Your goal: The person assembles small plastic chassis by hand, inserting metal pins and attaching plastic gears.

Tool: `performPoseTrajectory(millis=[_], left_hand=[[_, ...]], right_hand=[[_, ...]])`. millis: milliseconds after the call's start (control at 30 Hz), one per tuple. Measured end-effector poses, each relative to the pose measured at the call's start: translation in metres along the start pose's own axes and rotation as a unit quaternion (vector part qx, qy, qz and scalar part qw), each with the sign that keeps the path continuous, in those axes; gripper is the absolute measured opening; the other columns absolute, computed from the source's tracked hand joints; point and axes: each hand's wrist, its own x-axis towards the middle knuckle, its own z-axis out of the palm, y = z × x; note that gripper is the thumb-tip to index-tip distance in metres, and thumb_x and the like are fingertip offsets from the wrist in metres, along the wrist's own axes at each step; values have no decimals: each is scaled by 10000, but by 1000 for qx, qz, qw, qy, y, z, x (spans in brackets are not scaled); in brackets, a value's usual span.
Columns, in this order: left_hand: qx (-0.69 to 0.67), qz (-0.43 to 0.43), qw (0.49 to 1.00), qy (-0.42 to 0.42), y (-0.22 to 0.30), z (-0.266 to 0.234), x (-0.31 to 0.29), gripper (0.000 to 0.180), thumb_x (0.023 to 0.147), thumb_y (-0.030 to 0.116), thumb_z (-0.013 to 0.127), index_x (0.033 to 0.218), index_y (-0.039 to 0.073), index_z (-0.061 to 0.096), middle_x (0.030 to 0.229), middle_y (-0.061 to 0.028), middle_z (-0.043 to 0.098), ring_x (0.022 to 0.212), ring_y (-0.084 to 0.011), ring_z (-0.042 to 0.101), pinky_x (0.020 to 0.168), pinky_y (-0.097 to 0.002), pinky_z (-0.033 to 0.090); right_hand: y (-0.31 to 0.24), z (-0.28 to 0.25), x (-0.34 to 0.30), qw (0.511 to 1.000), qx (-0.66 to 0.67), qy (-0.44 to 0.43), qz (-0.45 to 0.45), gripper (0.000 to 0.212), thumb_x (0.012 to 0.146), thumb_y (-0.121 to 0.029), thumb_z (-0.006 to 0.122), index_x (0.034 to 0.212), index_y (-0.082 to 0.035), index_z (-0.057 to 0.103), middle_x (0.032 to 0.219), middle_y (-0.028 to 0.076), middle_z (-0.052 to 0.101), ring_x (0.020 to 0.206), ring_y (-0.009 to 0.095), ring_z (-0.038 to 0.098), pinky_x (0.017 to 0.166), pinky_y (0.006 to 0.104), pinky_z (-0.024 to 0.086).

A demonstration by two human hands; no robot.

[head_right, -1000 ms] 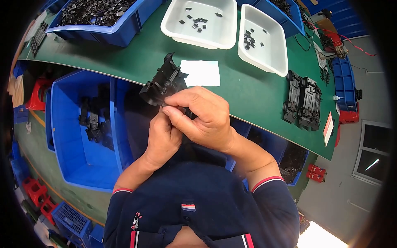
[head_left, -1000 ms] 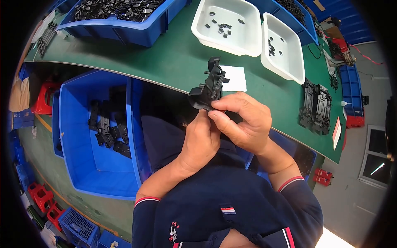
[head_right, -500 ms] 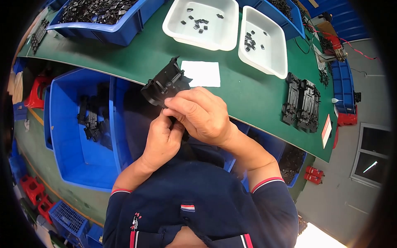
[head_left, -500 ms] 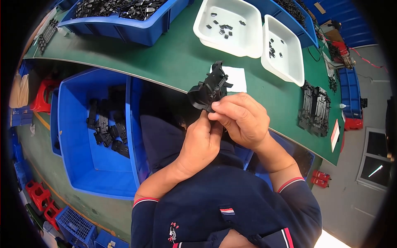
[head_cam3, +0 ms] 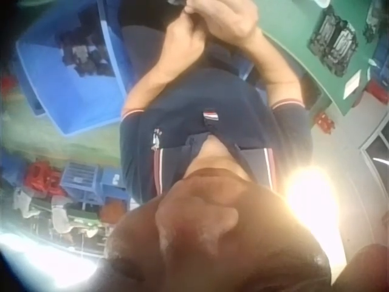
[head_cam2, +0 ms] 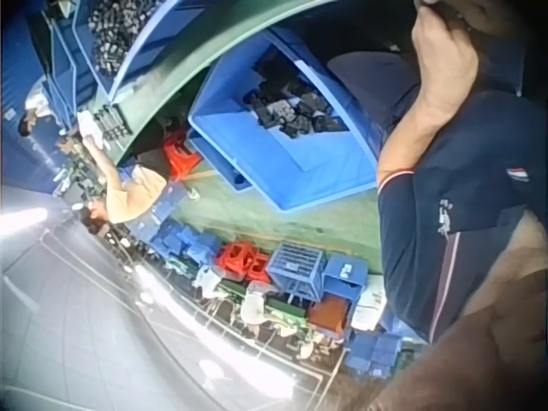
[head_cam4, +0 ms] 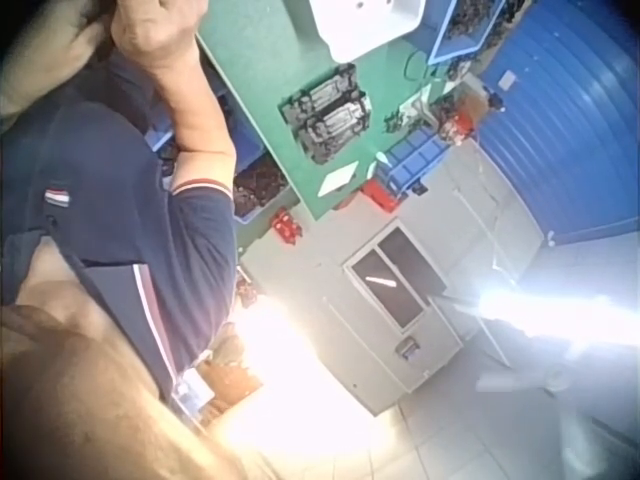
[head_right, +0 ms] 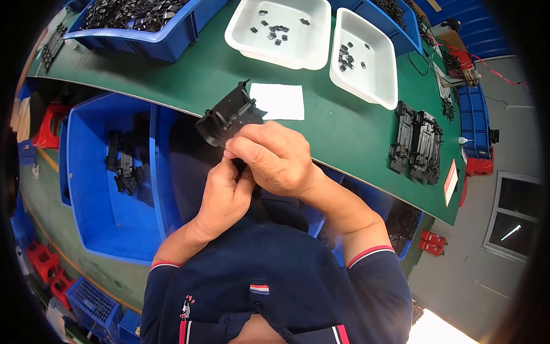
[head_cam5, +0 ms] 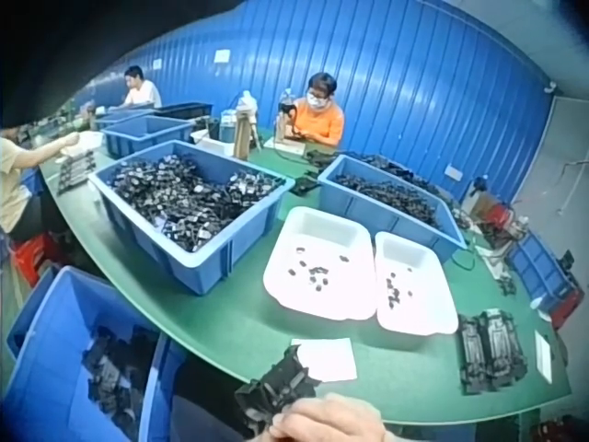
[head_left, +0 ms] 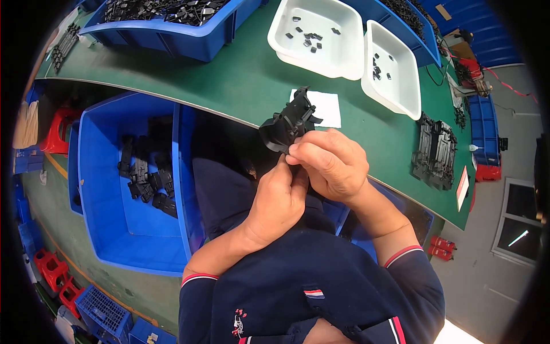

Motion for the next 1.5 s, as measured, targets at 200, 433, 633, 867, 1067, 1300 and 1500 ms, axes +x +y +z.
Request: performPoseTrajectory(millis=[200, 433, 633, 867, 1067, 1300, 1500], left_hand=[[-44, 20, 998, -29, -7, -6, 1, 189, 892, 4, 528, 1078, -27, 520, 842, -187, 634, 749, -322, 648, 678, -359, 496], [-94, -24, 994, -49, 2, -9, 4, 273, 924, 58, 544, 1187, -11, 518, 943, -120, 661, 857, -144, 636, 758, -286, 498], [-293, -129, 938, -129, 19, -15, 8, 302, 935, 88, 546, 1207, -41, 516, 1134, -63, 603, 1055, -117, 552, 923, -290, 445], [-352, -168, 900, -195, 33, 0, 13, 355, 928, 138, 556, 1235, -35, 516, 1157, -75, 609, 1028, -131, 578, 911, -291, 458], [-350, -225, 881, -223, 34, 17, 13, 372, 919, 174, 588, 1225, -30, 530, 1136, -96, 625, 1013, -146, 600, 884, -296, 480], [-324, -253, 871, -270, 45, 46, 24, 389, 924, 206, 595, 1220, -38, 533, 1135, -95, 625, 1018, -148, 595, 894, -296, 475], [-277, -206, 886, -309, 41, 73, 31, 477, 952, 204, 555, 1330, -58, 430, 1247, -137, 561, 1070, -163, 574, 916, -300, 463]], right_hand=[[-8, -8, 3, 998, -2, -21, 52, 330, 711, -27, 784, 1002, -10, 629, 845, 99, 638, 610, 186, 597, 550, 256, 504], [-18, -25, -6, 980, 45, 48, 189, 303, 688, -6, 788, 948, 23, 635, 879, 144, 647, 688, 187, 641, 612, 275, 532], [-18, -45, -25, 874, 164, 122, 442, 225, 820, -55, 721, 1012, 10, 624, 917, 70, 652, 782, 115, 633, 707, 240, 517], [-25, -71, -42, 731, 361, 109, 568, 256, 883, -139, 674, 1083, 5, 607, 915, 41, 655, 768, 75, 592, 661, 213, 492], [-33, -83, -59, 691, 402, 155, 581, 222, 885, -148, 671, 1028, 17, 629, 875, 35, 654, 729, 72, 583, 643, 212, 484], [-37, -109, -76, 633, 427, 193, 616, 186, 891, -171, 652, 947, 6, 654, 821, 29, 656, 691, 77, 582, 631, 217, 486], [-29, -146, -98, 663, 358, 263, 602, 141, 873, -188, 656, 884, -48, 641, 771, -26, 616, 689, 58, 561, 618, 226, 467]])
